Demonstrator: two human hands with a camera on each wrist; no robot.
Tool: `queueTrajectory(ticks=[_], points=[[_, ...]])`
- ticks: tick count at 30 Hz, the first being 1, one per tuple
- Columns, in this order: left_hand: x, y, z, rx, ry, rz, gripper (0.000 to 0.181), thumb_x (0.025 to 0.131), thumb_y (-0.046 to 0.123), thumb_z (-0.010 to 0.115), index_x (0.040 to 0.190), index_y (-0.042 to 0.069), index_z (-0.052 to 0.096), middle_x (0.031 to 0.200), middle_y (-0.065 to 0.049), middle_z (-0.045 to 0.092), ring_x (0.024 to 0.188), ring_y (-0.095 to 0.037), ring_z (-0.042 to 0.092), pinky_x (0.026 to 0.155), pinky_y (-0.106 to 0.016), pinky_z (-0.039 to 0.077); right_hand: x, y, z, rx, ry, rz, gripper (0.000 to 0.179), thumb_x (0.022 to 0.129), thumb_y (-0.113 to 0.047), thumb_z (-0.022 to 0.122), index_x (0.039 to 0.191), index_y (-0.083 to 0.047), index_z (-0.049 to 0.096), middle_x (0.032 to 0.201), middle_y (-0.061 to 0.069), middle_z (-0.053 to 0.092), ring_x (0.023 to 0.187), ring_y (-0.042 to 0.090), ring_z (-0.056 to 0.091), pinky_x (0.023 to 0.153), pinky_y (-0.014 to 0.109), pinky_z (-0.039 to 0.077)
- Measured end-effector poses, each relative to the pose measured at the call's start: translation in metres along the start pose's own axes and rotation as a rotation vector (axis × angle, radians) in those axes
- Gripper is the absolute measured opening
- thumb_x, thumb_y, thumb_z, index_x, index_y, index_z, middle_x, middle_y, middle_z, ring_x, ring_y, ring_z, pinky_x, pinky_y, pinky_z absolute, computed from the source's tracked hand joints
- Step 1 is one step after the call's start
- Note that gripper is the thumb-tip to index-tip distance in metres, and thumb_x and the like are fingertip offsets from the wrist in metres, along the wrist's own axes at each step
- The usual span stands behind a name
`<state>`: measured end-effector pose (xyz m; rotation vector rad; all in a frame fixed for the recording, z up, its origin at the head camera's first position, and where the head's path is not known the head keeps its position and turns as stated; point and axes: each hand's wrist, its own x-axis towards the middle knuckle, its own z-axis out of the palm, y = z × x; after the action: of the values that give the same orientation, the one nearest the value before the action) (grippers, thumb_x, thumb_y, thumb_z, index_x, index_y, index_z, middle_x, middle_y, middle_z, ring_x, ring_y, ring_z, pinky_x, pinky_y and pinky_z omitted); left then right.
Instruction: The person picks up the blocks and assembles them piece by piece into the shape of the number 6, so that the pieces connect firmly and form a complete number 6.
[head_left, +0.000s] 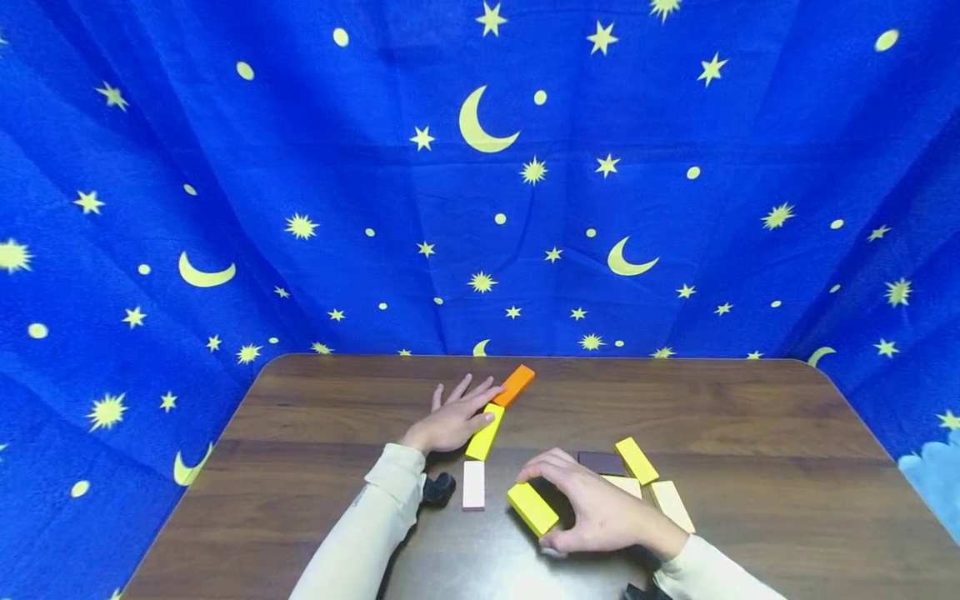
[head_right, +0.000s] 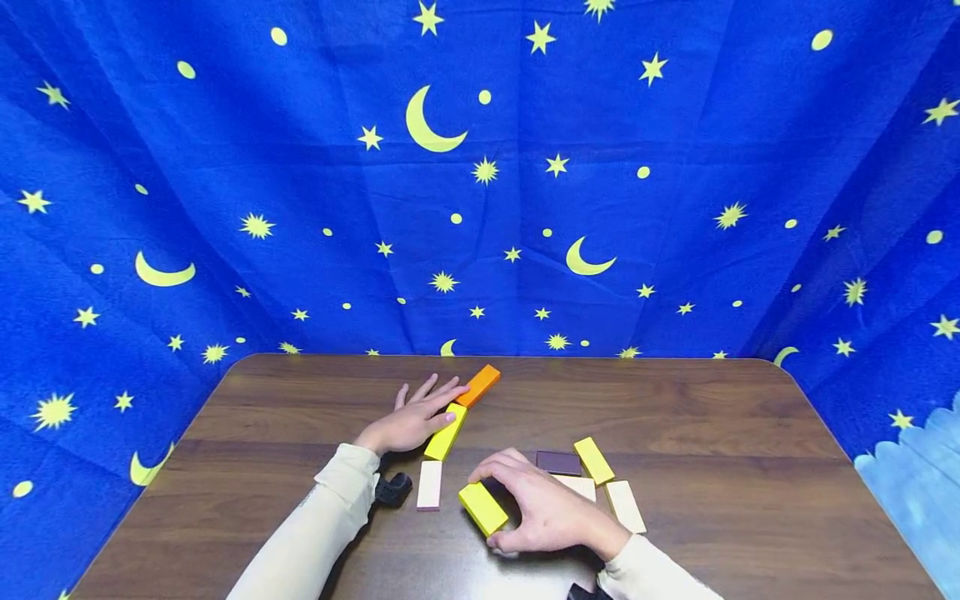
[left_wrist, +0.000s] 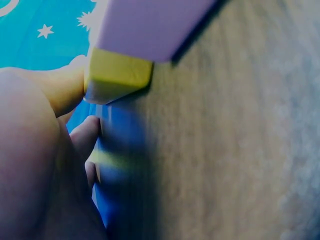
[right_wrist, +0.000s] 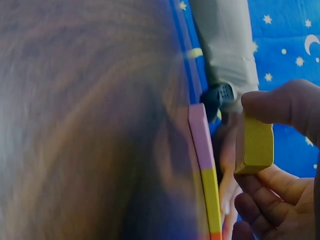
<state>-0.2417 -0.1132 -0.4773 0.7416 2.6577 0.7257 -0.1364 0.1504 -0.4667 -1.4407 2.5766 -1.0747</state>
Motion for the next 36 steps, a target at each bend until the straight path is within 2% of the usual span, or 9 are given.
queueTrajectory(ticks=[12,17,25,28,36], points=[[-0.001,0.002,0.001,-0.006,0.009,0.015,0.051,0.108,0.035,0.041,0.158,0.026,0.034,0.167,-0.001,0.021,0.154,-0.034,0.002,0.114,-0.068,-0.009,0.008,-0.012,0.021,0.002,-0.025,0.015,0.066,0.067,-0.023,0.086,0.127,-0.018,0.057,0.123,-0.012,0.055,0.116,0.008,0.05,0.094,0.029,0.048],[-0.001,0.003,0.0,-0.008,-0.001,0.006,0.052,0.108,0.036,0.041,0.159,0.027,0.032,0.167,-0.001,0.02,0.154,-0.034,0.002,0.115,-0.067,-0.01,0.012,-0.015,0.026,0.028,-0.051,-0.011,0.065,0.069,-0.024,0.084,0.127,-0.017,0.056,0.123,-0.011,0.054,0.115,0.008,0.048,0.094,0.027,0.047],[0.0,0.002,0.0,0.002,0.001,0.0,0.052,0.108,0.038,0.041,0.159,0.029,0.032,0.167,0.001,0.02,0.154,-0.034,0.002,0.115,-0.067,-0.009,0.017,-0.016,0.031,0.03,-0.051,-0.085,0.066,0.07,-0.026,0.083,0.129,-0.018,0.055,0.124,-0.011,0.053,0.116,0.009,0.046,0.094,0.026,0.045],[0.001,0.001,0.0,0.007,-0.006,-0.016,0.053,0.108,0.039,0.041,0.159,0.032,0.03,0.167,0.003,0.018,0.154,-0.032,0.001,0.115,-0.066,-0.01,0.018,-0.017,0.033,0.031,-0.056,-0.078,0.066,0.07,-0.027,0.084,0.129,-0.018,0.056,0.123,-0.01,0.053,0.117,0.009,0.045,0.095,0.027,0.045],[0.001,0.001,-0.001,0.012,-0.005,0.001,0.053,0.108,0.039,0.04,0.159,0.029,0.031,0.167,0.001,0.019,0.154,-0.034,0.001,0.115,-0.067,-0.009,0.02,-0.02,0.038,-0.003,-0.051,-0.044,0.066,0.067,-0.029,0.086,0.126,-0.02,0.057,0.12,-0.011,0.053,0.114,0.006,0.045,0.094,0.024,0.045]])
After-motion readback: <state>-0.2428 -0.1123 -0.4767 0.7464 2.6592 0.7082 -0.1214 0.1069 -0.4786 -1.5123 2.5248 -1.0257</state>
